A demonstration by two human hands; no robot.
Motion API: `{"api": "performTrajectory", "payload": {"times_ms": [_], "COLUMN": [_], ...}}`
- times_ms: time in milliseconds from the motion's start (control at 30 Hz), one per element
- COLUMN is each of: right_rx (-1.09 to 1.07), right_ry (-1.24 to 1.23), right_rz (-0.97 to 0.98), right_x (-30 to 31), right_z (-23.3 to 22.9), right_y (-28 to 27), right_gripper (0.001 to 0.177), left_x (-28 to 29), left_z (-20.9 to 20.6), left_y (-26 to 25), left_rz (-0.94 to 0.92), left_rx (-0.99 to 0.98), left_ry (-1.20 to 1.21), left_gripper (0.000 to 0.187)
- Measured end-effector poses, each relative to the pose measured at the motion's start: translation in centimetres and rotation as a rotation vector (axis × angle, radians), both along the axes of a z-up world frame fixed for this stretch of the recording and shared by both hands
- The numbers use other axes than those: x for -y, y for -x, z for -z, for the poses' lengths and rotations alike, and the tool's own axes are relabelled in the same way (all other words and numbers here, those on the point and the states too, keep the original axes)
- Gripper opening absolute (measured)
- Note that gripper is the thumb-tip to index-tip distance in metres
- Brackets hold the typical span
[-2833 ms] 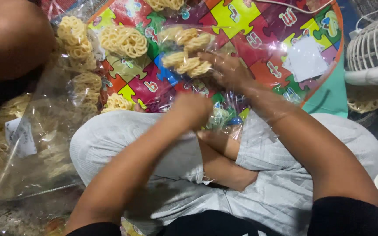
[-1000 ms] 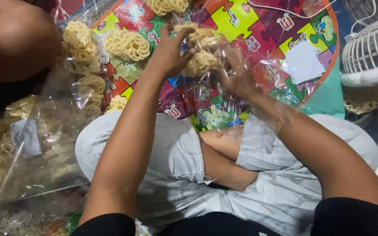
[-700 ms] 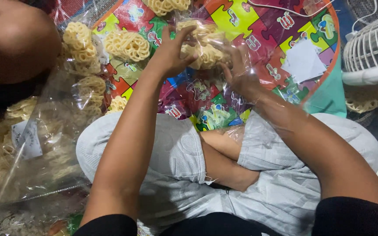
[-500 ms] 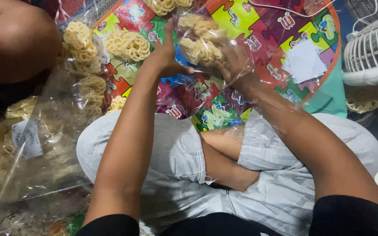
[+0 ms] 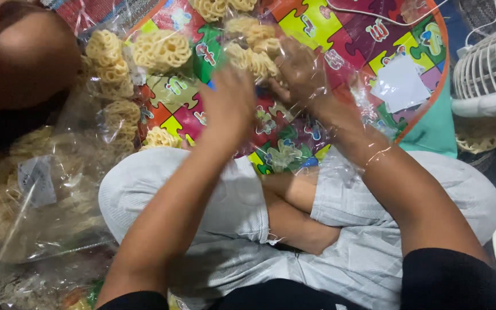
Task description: Packaging fried snacks into clear plastic bags by hand while sitting on the floor
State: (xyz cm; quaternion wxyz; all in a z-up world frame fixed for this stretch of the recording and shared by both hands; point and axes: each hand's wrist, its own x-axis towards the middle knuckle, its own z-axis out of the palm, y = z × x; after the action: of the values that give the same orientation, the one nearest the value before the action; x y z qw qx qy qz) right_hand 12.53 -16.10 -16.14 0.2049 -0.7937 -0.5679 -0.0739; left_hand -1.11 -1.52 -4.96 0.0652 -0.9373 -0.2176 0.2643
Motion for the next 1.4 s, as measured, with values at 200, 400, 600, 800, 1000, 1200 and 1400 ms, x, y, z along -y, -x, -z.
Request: {"api": "performTrajectory", "payload": {"times_ms": [200, 400, 600, 800, 1000, 1200, 1400], "right_rx": [0.019, 0.387, 0.793, 0.856, 0.718, 0.672, 0.741], "right_ry": [-0.016, -0.058, 0.020, 0.138, 0.019, 0.033, -0.068], "right_rz": [0.128, 0.131, 0.063, 0.040, -0.180, -0.225, -0.211], "right_x": [0.1, 0.4, 0.0, -0.2, 0.2, 0.3, -1.8], "right_z": [-0.4, 0.1, 0.6, 2.3, 0.5, 2.2, 3.6], "right_y": [-0.2, -0.9, 0.3, -0.2, -0.4, -0.9, -1.1], "right_gripper": [0.054, 0.031, 0.076, 0.075, 0.046, 0.051, 0.079], "left_x": [11.4, 12.8, 14.1, 13.6, 12.3, 11.8, 11.9], "left_z": [0.8, 1.5, 2.9, 3.0, 0.9, 3.2, 3.4], "left_y": [7.8, 7.2, 9.5, 9.0, 8.9, 9.7, 9.9], "left_rz": [0.563, 0.596, 0.568, 0.524, 0.570, 0.455, 0.564], "left_rx": [0.632, 0.873, 0.651, 0.638, 0.702, 0.507, 0.656], "left_ry": [0.166, 0.227, 0.423, 0.469, 0.399, 0.005, 0.102], "left_gripper": [0.043, 0.011, 0.014, 0.015, 0.010, 0.013, 0.018]}}
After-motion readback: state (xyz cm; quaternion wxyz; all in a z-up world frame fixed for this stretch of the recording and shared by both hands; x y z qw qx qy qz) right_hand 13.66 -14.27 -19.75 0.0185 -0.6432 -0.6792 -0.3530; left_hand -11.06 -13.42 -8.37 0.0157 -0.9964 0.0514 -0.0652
